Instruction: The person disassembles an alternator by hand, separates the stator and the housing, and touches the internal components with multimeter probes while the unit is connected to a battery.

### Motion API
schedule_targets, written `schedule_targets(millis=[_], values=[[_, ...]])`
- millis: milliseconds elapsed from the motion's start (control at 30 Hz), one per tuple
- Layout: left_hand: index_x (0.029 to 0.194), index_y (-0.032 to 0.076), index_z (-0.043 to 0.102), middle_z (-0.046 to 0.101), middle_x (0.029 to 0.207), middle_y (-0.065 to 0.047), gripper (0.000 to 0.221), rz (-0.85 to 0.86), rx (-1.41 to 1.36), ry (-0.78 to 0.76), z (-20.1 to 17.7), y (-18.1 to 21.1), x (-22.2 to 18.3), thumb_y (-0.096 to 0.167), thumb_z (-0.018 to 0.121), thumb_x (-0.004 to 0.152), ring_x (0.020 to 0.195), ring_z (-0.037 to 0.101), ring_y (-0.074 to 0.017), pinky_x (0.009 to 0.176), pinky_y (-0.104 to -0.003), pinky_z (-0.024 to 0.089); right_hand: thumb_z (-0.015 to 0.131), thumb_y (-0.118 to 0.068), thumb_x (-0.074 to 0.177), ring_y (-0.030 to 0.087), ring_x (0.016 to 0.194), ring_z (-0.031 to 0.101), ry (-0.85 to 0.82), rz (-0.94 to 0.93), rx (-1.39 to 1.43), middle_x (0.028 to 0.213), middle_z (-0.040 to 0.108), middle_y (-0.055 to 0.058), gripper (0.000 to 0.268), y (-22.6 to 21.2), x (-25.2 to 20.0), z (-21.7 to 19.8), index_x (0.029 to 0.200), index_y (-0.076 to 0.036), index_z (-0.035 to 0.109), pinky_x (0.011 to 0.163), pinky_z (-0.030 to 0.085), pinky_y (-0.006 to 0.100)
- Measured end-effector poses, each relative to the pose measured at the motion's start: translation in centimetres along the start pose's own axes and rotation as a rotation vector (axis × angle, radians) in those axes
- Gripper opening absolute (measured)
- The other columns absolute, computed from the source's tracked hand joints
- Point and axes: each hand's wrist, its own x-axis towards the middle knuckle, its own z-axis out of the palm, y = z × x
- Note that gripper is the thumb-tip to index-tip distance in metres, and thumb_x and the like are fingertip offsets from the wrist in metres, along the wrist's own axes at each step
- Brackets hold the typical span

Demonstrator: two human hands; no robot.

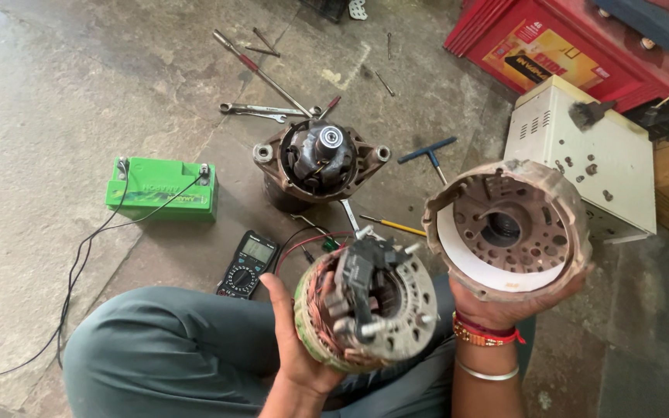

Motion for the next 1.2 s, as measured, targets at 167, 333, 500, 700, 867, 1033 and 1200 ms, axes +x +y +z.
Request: schedule_targets(millis=[167,333,500,700,867,1033,1200], values=[[0.138,0.007,0.057,0.066,0.132,-0.013,0.099,0.097,0.100,0.294,0.4,0.5,0.2,0.086,0.032,0.084,0.118,0.063,-0.0318,0.100,-0.052,0.052,0.058,-0.071,0.095,0.029,0.146,0.045,-0.019,0.058,0.079,0.158,0.045,0.007,0.082,0.3,-0.4,-0.1,0.156,-0.017,0.045,0.128,0.040,0.054],[0.141,0.005,0.056,0.064,0.134,-0.013,0.095,0.227,0.144,0.291,0.7,0.9,0.2,0.083,0.032,0.090,0.119,0.061,-0.0316,0.104,-0.051,0.050,0.058,-0.072,0.091,0.033,0.151,0.045,0.003,0.144,0.050,0.162,0.045,0.010,0.089,1.2,-1.2,0.4,0.159,-0.016,0.043,0.129,0.041,0.056],[0.140,0.006,0.056,0.064,0.136,-0.012,0.091,0.235,0.108,0.360,1.3,0.9,0.4,0.079,0.031,0.091,0.122,0.061,-0.0313,0.107,-0.052,0.047,0.058,-0.073,0.089,0.034,0.147,0.046,0.012,0.201,0.019,0.158,0.045,0.013,0.090,1.4,-1.7,1.3,0.157,-0.015,0.042,0.123,0.041,0.057],[0.144,0.003,0.052,0.061,0.139,-0.016,0.087,0.300,0.192,0.240,1.9,1.1,-0.2,0.073,0.036,0.096,0.126,0.058,-0.0338,0.108,-0.052,0.047,0.055,-0.069,0.093,0.033,0.150,0.047,0.023,0.150,0.040,0.161,0.046,0.010,0.083,1.3,-1.3,1.5,0.157,-0.017,0.044,0.127,0.042,0.056],[0.153,0.003,0.041,0.054,0.145,-0.020,0.087,0.387,0.326,0.073,1.1,1.0,-1.1,0.055,0.067,0.089,0.130,0.056,-0.0361,0.107,-0.056,0.048,0.055,-0.065,0.100,0.027,0.143,0.047,0.028,0.162,0.119,0.157,0.047,0.006,0.074,1.2,-0.6,1.4,0.156,-0.018,0.046,0.126,0.041,0.051],[0.159,0.002,0.030,0.048,0.152,-0.018,0.103,0.317,0.385,-0.015,-1.8,1.2,-2.1,0.041,0.084,0.080,0.138,0.051,-0.0350,0.114,-0.055,0.042,0.052,-0.069,0.094,0.027,0.149,0.050,0.063,0.286,0.206,0.161,0.050,0.002,0.074,0.5,-0.6,1.5,0.155,-0.026,0.049,0.124,0.043,0.054],[0.162,0.005,0.023,0.042,0.158,-0.015,0.108,0.267,0.290,-0.186,-6.2,0.7,-2.7,0.035,0.088,0.080,0.144,0.045,-0.0364,0.120,-0.059,0.037,0.055,-0.070,0.092,0.027,0.148,0.049,0.095,0.289,0.140,0.160,0.049,0.000,0.076,0.4,-0.3,1.6,0.154,-0.026,0.048,0.123,0.043,0.055]])
